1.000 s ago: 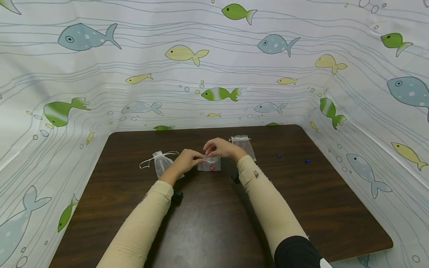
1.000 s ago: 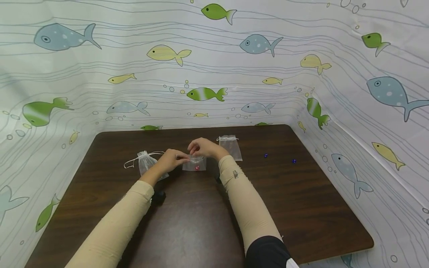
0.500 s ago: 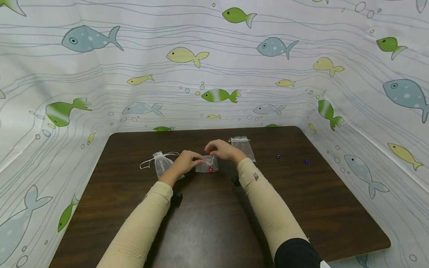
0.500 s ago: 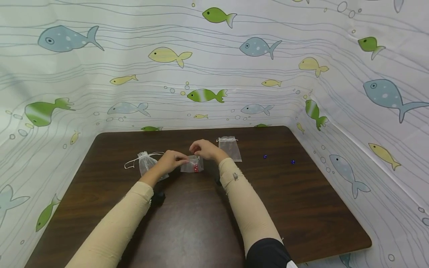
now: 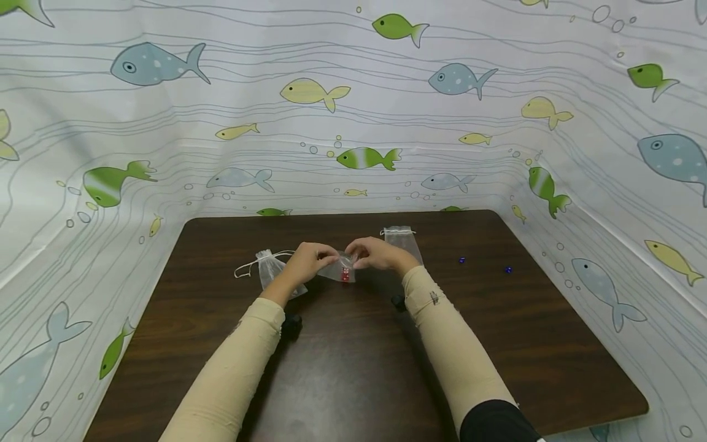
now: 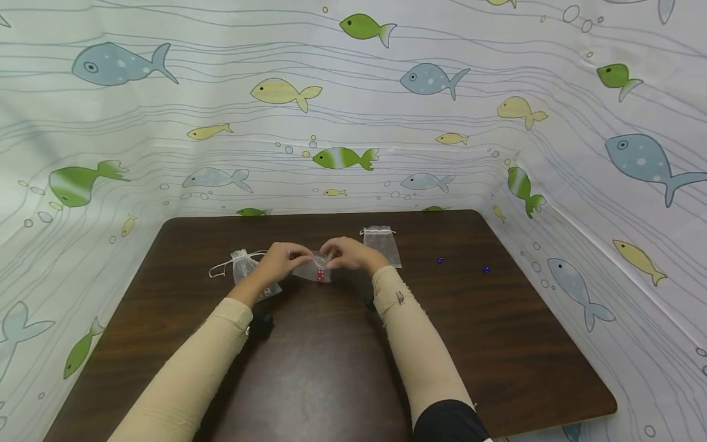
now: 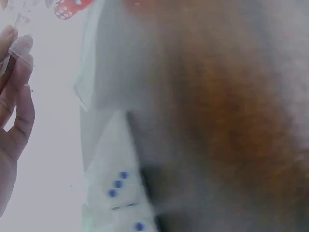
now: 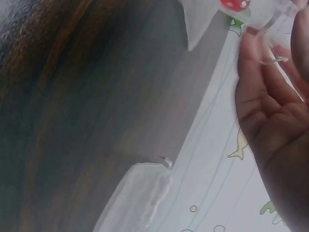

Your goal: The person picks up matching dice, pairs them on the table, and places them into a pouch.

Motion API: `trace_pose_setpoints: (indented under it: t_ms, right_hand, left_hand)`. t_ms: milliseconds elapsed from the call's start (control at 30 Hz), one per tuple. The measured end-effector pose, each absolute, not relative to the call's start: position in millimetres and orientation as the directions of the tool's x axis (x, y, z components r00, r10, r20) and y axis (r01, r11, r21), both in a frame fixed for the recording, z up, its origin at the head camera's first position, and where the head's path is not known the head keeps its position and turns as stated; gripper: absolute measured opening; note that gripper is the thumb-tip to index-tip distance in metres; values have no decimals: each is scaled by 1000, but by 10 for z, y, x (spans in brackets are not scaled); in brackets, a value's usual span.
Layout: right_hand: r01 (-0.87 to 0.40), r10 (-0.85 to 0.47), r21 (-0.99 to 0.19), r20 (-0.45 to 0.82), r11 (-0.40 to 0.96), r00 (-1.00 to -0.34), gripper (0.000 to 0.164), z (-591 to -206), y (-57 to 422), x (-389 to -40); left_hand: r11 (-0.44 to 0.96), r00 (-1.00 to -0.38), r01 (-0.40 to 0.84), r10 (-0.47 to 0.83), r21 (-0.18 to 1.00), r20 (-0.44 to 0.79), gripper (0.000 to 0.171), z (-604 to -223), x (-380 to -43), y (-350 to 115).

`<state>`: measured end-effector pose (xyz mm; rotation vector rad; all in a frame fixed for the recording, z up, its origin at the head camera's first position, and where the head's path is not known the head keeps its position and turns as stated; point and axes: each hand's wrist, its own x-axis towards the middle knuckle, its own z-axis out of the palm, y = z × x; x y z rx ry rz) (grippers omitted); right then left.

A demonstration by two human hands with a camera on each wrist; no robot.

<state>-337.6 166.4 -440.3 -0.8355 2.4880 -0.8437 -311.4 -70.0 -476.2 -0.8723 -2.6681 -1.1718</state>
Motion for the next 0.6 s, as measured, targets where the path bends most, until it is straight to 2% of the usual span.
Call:
trace_pose_setpoints:
  t_ms: [167, 333, 600]
  right_hand:
    - [-426, -602, -648, -65, 632, -796, 25, -4297, 1680, -3299]
    - [-447, -586, -641, -5, 624, -811, 22, -4133, 1715, -3220]
    - [-408, -558, -663, -18, 628, -830, 22, -3947, 1760, -3175]
  left_hand:
    - [533, -838, 536, 428, 655, 338, 12, -4640, -3082, -701]
    - [519, -828, 558, 406, 648, 387, 11, -4508, -3056, -700]
    - [502, -827, 560, 380, 659, 414, 10, -4401, -3042, -706]
